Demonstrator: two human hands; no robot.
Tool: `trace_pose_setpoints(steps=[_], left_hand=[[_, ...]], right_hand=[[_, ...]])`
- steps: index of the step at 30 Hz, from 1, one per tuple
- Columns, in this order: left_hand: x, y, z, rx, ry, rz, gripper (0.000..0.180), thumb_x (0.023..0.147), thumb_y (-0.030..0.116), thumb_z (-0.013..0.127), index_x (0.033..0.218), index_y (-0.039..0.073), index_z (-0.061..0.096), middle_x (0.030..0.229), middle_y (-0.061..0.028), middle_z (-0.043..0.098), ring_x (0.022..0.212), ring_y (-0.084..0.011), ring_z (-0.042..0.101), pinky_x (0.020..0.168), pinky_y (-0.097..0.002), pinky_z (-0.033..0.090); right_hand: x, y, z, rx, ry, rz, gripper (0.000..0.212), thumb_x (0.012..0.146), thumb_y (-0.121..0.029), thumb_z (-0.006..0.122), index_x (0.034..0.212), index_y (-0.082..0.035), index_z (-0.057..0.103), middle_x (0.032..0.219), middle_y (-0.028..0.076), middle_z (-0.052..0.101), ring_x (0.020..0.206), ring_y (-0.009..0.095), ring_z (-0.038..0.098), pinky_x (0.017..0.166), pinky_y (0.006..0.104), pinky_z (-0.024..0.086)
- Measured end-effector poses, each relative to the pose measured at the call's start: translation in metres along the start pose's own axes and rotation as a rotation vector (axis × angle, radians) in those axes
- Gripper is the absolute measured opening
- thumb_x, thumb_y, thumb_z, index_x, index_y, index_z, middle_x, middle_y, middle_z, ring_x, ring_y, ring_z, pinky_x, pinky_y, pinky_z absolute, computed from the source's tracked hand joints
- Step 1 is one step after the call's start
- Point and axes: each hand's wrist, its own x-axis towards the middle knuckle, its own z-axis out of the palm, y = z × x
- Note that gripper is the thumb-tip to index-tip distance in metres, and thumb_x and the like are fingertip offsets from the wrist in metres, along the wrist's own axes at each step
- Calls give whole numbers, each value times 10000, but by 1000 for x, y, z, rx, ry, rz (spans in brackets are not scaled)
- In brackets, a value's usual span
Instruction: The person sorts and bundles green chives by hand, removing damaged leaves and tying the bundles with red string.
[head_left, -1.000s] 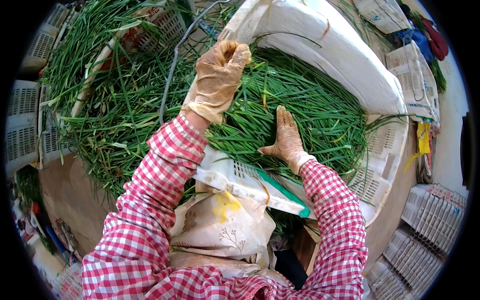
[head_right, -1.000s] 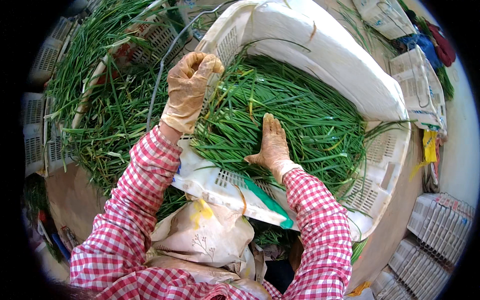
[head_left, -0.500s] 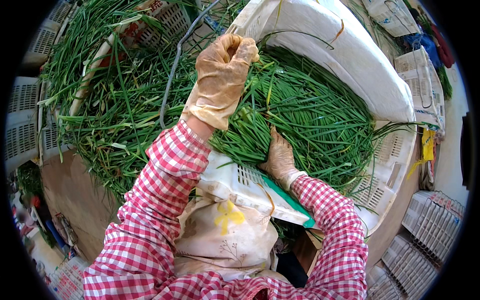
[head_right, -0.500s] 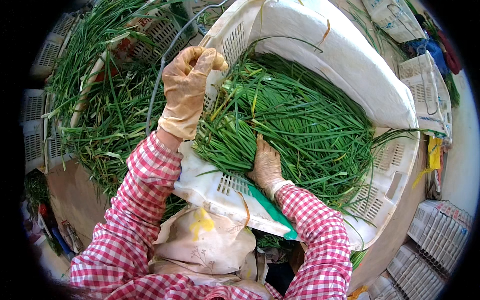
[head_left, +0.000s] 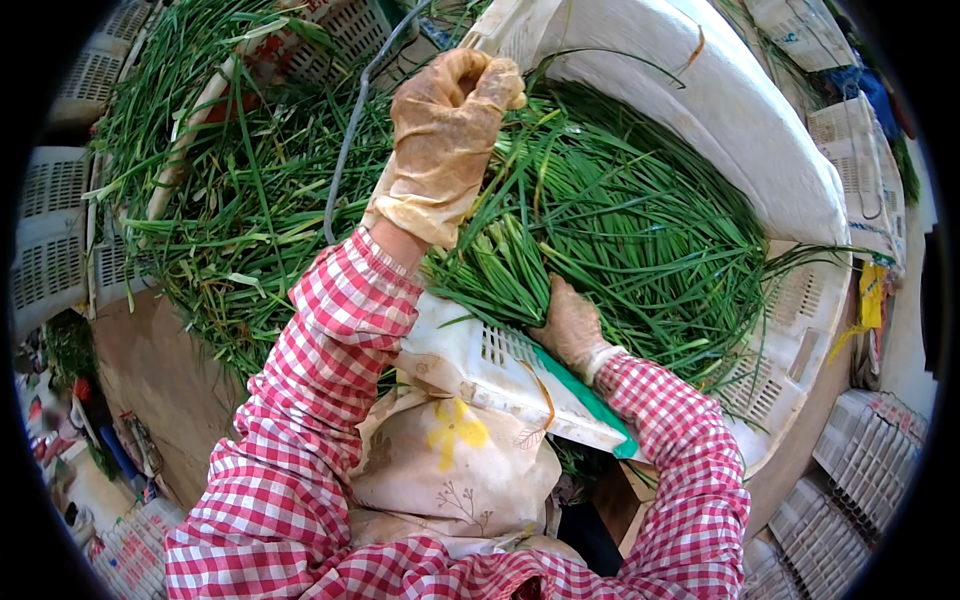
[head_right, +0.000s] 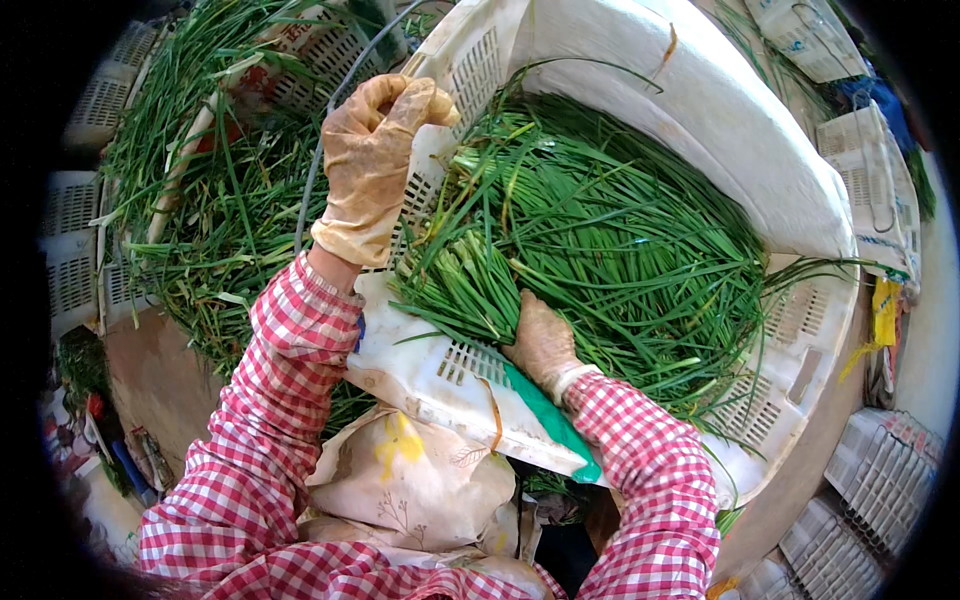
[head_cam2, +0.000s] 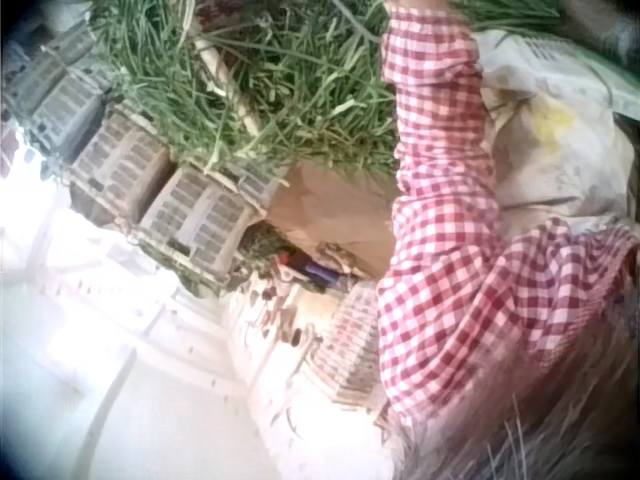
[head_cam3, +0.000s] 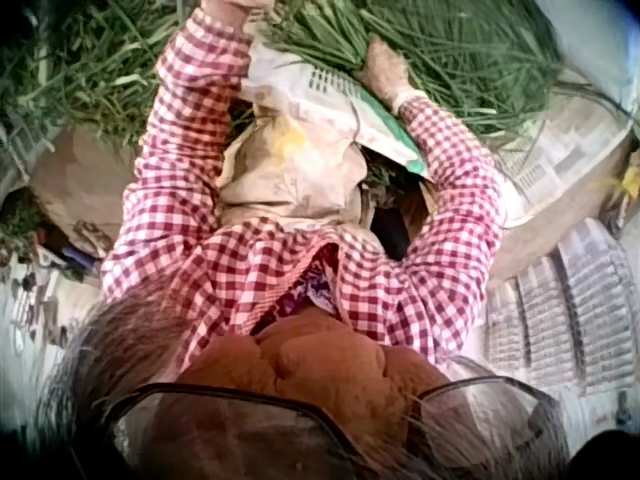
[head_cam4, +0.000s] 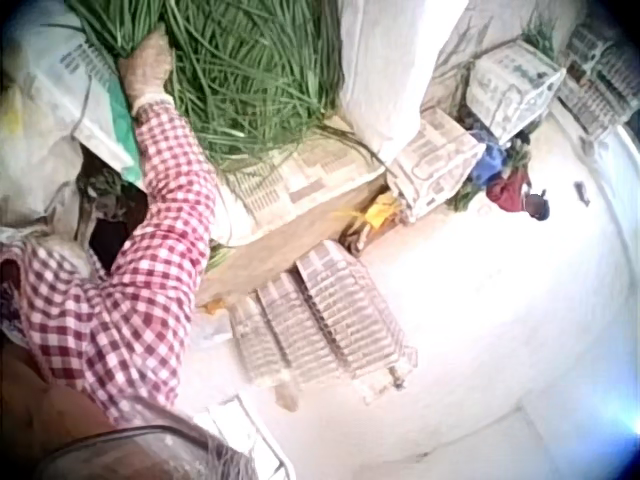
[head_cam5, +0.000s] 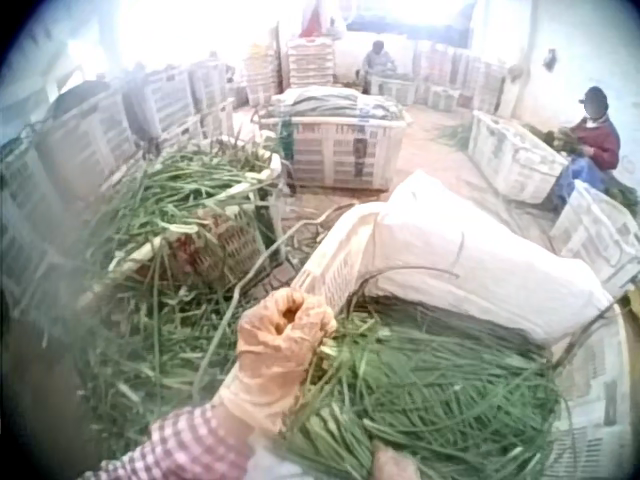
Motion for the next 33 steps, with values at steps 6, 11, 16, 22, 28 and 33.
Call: trace_pose_setpoints(steps=[6,11,16,22,28,33], left_hand=[[7,1,5,-57,-5,76,200,891,179,623,870,-21,619,789,-72,676,667,-90,621,633,-208,498],[6,-4,4,-80,-3,42,189,892,171,621,863,-16,611,790,-77,676,673,-99,628,628,-216,507],[3,2,3,-63,-2,-18,212,898,183,613,887,-28,618,796,-71,677,700,-102,631,660,-220,507],[4,11,1,115,7,87,225,897,196,602,879,-25,638,784,-70,683,706,-111,637,703,-246,506],[-1,3,2,-61,-79,-47,194,908,203,590,871,15,618,787,-23,639,712,-82,562,688,-238,468],[-33,-32,66,-71,-841,-333,886,797,411,712,1436,23,236,1397,-193,391,1317,-254,356,1064,-335,329]], right_hand=[[5,-6,6,-121,81,0,1058,596,-237,832,1392,39,192,1153,211,539,1021,358,563,885,415,468],[12,-6,2,-9,-28,100,1044,602,-233,810,1400,8,182,1053,252,566,906,400,607,804,446,504],[-6,2,-14,12,23,54,932,619,-200,773,1387,-40,269,991,255,617,872,398,629,769,435,513],[-57,45,-65,253,309,-65,909,583,-159,795,1354,-24,333,1076,212,614,963,344,627,844,392,498],[-74,96,-102,811,605,31,689,683,-116,756,1246,34,388,1104,78,612,951,172,600,873,283,466],[-74,130,-97,969,625,41,734,662,-162,776,1241,46,376,1086,97,620,954,185,604,881,288,462]])
